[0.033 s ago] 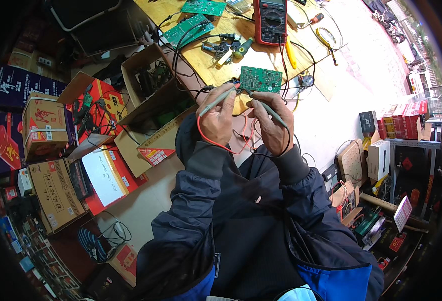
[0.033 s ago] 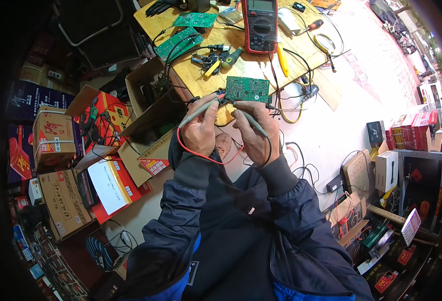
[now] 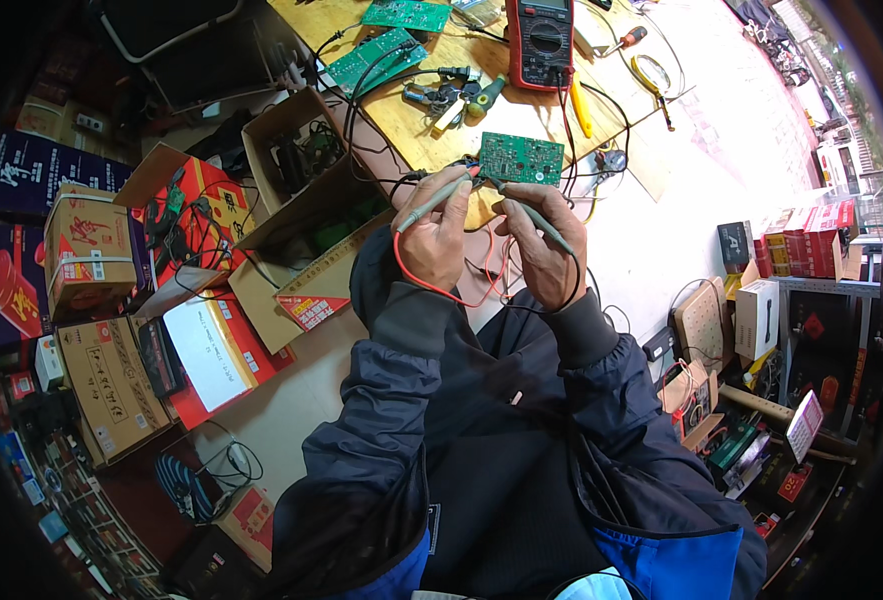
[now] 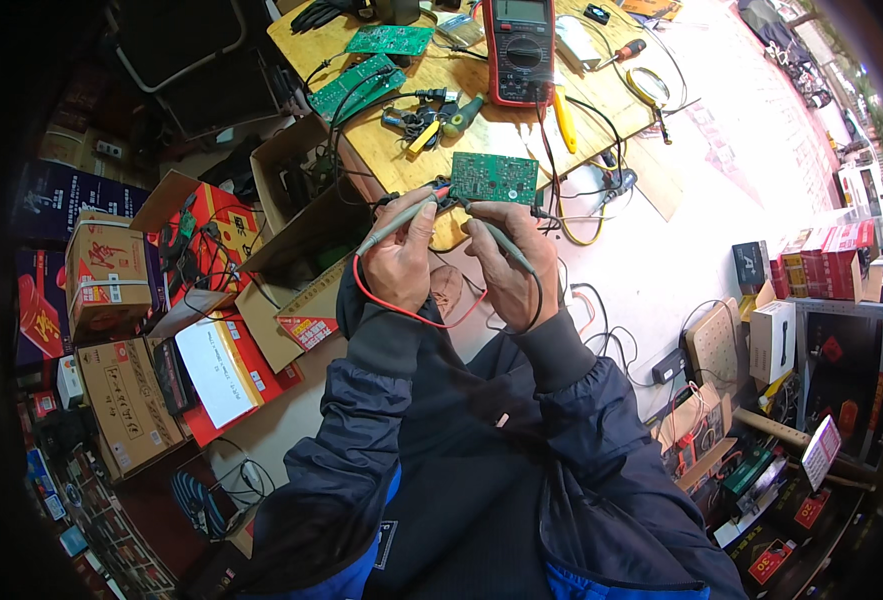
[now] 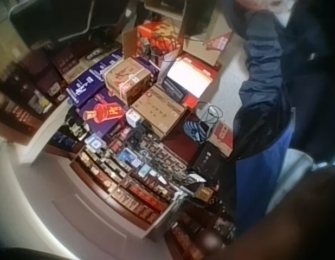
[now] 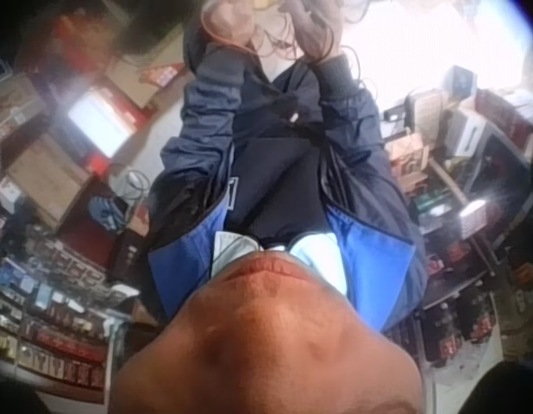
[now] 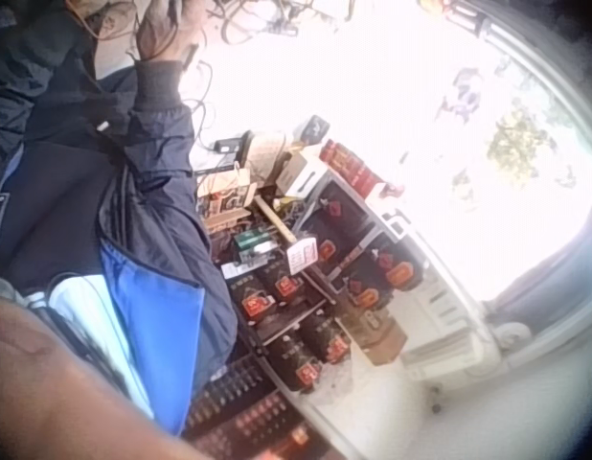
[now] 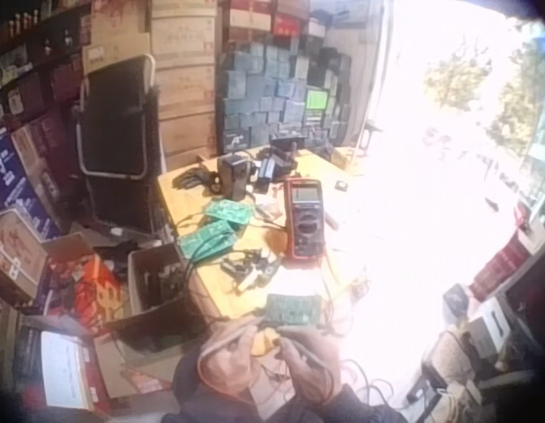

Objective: The person sits on the floor and uses a magnifying glass to inspect a green circuit board. They then use a multimeter with red and black probes to test various points on the board, flipping it over to check both sides.

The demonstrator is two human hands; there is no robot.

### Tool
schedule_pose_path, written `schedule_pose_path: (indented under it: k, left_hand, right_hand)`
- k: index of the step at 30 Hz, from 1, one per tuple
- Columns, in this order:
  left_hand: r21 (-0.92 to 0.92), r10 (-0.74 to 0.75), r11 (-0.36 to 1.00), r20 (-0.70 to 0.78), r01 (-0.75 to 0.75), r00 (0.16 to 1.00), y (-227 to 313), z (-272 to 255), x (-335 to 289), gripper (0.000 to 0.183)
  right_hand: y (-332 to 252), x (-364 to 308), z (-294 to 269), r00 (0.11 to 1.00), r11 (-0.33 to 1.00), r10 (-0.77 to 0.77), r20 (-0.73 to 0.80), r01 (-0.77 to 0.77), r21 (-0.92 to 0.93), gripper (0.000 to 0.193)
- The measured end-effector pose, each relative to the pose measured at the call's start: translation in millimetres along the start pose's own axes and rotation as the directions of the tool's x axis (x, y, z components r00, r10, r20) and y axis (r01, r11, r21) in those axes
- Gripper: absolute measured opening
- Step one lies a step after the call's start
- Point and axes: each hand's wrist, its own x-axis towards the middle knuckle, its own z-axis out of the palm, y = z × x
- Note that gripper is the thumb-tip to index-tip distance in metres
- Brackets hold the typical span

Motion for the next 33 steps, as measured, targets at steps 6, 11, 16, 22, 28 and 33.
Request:
schedule_pose_path:
  k: [6,11,16,22,28,33]
  left_hand:
    - [0.050,0.006,0.999,0.008,-0.007,1.000,1.4,-1.6,-0.2,0.020]
    - [0.033,0.008,0.999,0.001,-0.008,1.000,2.0,-0.2,-0.7,0.021]
    - [0.010,-0.029,1.000,0.000,0.029,1.000,3.9,0.0,0.0,0.021]
    - [0.058,0.004,0.998,0.003,-0.004,1.000,8.9,-0.6,-0.7,0.020]
    - [0.080,0.008,0.997,0.012,-0.009,1.000,9.8,-1.3,-0.3,0.021]
    - [0.101,0.025,0.995,0.012,-0.026,1.000,10.9,-1.3,-0.4,0.021]
  right_hand:
    - [-6.4,-0.2,-0.8,1.000,0.999,0.003,-0.005,-0.003,0.045,0.024]
    - [-8.3,14.6,-2.7,0.996,0.993,-0.052,-0.076,0.059,0.098,0.024]
    - [-10.3,27.9,-0.4,0.995,0.993,-0.028,-0.091,0.038,0.114,0.025]
    - [-13.0,32.2,0.3,0.998,0.999,-0.024,-0.050,0.026,0.040,0.027]
    - [-9.1,32.7,2.5,0.996,0.997,-0.043,-0.077,0.048,0.064,0.025]
    - [-8.1,32.5,1.1,0.996,0.997,-0.042,-0.075,0.046,0.062,0.025]
